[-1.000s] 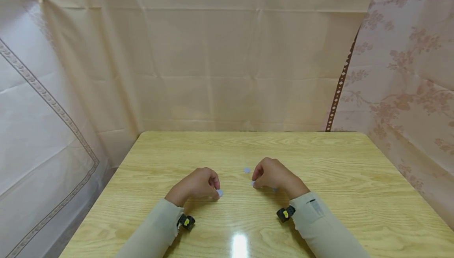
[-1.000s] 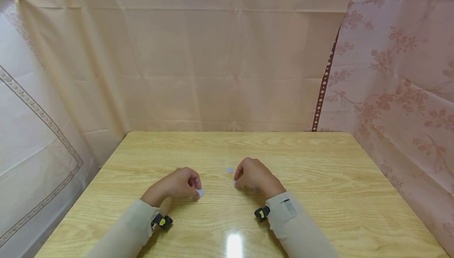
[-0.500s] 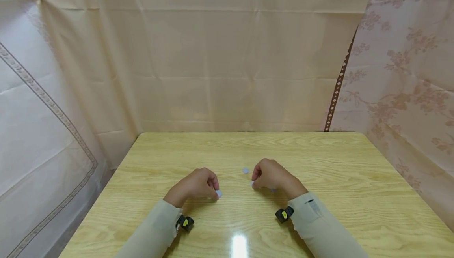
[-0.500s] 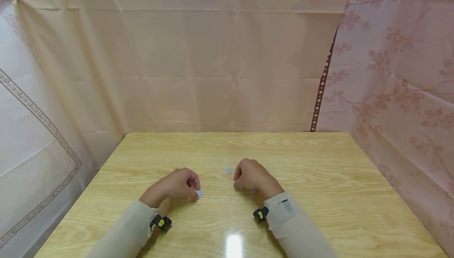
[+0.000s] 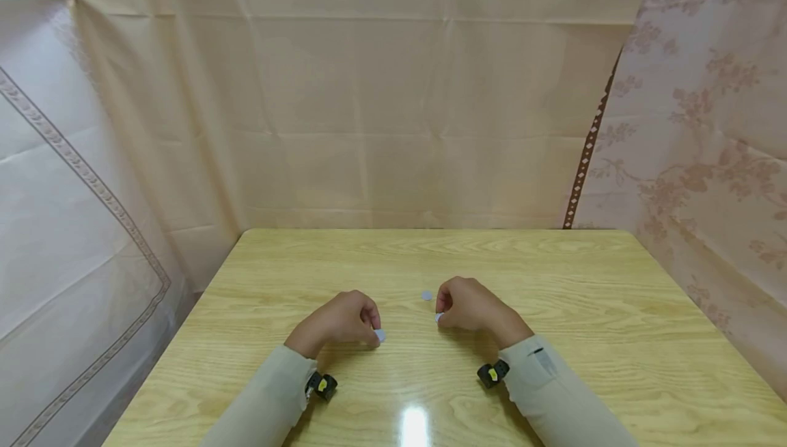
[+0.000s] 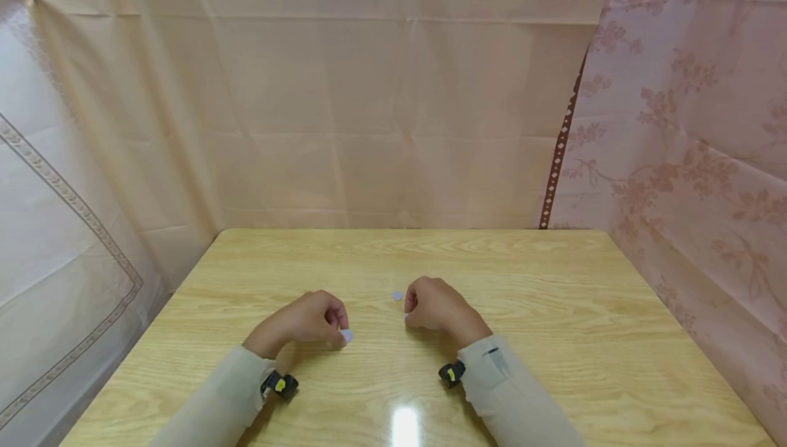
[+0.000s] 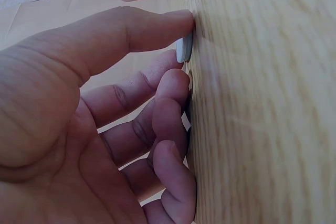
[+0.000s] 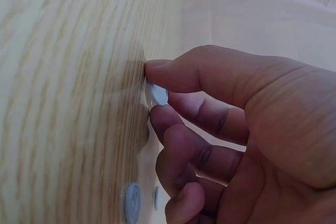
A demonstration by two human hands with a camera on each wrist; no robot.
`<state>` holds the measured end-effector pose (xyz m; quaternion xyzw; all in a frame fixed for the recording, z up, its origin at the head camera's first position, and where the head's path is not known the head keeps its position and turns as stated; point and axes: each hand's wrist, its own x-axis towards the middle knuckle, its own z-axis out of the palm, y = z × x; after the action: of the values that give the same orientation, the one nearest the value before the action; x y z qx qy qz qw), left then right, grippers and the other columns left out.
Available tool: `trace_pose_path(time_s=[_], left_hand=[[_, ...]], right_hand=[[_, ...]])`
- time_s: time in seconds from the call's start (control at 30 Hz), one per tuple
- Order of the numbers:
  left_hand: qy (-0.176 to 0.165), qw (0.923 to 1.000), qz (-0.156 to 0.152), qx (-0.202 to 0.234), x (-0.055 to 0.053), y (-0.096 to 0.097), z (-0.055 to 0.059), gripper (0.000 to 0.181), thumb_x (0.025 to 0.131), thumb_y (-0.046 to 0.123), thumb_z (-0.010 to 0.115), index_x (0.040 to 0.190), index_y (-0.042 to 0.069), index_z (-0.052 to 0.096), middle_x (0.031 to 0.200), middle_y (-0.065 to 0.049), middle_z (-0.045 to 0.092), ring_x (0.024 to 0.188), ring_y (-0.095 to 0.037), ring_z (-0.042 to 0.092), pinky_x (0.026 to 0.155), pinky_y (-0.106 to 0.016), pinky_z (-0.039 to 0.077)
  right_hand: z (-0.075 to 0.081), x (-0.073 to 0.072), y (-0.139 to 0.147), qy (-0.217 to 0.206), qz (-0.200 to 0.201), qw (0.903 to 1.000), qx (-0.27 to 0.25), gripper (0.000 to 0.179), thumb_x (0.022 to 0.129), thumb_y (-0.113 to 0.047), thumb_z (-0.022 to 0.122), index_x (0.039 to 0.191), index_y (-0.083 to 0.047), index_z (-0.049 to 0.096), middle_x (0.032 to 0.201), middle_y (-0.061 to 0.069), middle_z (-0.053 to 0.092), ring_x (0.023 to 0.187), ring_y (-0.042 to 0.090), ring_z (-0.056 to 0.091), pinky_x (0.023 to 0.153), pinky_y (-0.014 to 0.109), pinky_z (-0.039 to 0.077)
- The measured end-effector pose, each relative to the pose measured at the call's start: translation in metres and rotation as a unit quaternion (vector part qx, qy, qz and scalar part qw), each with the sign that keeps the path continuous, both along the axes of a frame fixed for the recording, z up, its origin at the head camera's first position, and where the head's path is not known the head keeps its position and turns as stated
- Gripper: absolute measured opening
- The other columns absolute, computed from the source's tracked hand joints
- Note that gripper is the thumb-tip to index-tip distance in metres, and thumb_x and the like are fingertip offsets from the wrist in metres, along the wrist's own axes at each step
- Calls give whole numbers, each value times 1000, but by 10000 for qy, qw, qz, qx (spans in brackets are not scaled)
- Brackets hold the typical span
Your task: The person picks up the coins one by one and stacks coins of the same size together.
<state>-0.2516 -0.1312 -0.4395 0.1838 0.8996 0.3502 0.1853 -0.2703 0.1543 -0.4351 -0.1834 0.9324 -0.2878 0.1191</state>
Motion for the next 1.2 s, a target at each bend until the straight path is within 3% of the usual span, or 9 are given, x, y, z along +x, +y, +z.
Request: trace_pose_path(time_s=[0.63, 1.2], left_hand=[[15, 10000, -10, 56, 0, -4, -3, 20, 77, 13, 90, 82, 16, 71, 79, 0, 68, 70, -17, 57, 65, -34, 50], [96, 9999, 14, -32, 2, 2, 0, 22, 74, 14, 92, 81, 15, 71, 76, 1, 66, 69, -15, 54, 63, -32, 47]], right_hand=[[-2, 2, -2, -26, 287, 9995, -105, 17, 85, -11, 80, 81, -22, 68, 80, -1, 63, 66, 16, 53, 61, 32, 44], [-4, 2, 0, 89, 454, 9985, -297, 14, 85, -6, 77, 82, -18, 71, 77, -3, 65, 64, 14, 54, 60, 32, 47]])
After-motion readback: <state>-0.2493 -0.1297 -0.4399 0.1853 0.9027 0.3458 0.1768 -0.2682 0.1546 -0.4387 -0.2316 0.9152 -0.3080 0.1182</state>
